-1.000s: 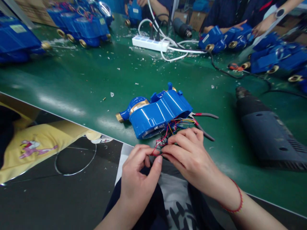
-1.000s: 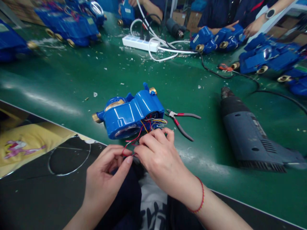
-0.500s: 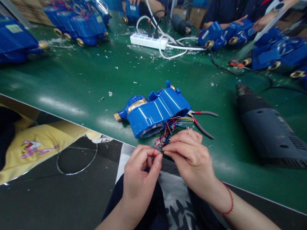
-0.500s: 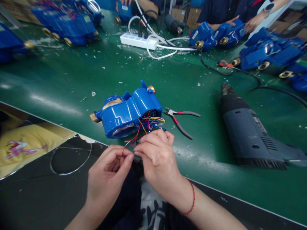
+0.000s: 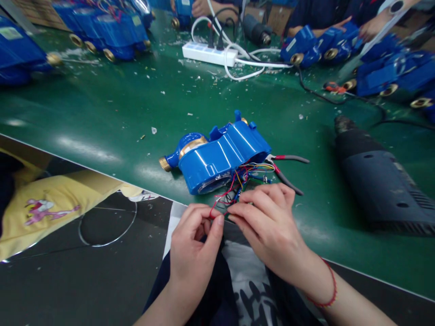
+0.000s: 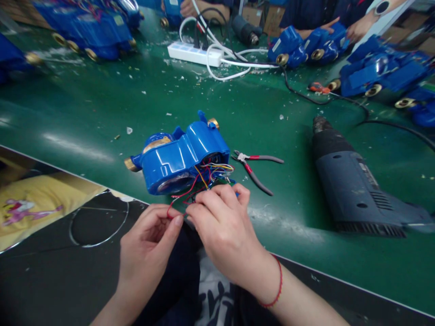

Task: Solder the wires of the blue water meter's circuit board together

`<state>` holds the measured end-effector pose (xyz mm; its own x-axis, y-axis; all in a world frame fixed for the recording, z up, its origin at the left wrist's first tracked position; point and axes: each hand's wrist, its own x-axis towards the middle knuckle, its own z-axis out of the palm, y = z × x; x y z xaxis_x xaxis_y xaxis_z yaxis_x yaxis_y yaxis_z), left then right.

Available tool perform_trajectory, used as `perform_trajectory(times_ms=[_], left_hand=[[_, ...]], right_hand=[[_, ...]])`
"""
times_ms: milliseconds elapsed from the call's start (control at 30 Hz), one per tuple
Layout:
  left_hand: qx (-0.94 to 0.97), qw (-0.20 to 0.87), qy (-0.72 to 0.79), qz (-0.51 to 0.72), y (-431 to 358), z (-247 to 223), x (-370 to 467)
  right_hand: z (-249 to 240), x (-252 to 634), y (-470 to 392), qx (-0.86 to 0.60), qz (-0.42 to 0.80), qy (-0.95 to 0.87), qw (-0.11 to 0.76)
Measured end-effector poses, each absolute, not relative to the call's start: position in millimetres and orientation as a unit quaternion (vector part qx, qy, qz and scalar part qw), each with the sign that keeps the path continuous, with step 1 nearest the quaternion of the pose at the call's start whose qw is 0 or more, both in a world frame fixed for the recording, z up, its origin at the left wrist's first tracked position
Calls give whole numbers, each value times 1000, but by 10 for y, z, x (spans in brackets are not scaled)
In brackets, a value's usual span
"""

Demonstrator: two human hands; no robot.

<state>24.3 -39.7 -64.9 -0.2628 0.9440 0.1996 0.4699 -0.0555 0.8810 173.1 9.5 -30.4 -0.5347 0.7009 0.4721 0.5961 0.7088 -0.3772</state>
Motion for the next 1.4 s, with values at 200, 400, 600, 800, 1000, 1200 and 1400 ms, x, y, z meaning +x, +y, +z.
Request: perform_trajectory(times_ms=[200,400,600,800,1000,1200,1400], left_hand=[[546,279,629,478,-377,-643,260],[525,324,608,500,-348,-632,287],[534,304,601,511,-355,-636,285],[540,291,596,518,-347,-630,299],[555,268,592,518,-361,-665,306],[607,180,590,500,-369,-664,282],[668,62,576,467,-372,-628,251]], right_hand=[[-365,1730,91,-359,66,-880,304],[-373,1718,78,-369,89,-875,301],[-355,1691,51,-414,143,-843,312],[-334,1695,100,-442,158,-822,322],[-268,1805,71,-418,144,-829,343],[-206,1861,127,-368,103,-872,307],[-181,1777,281,-308,86,-929,187]])
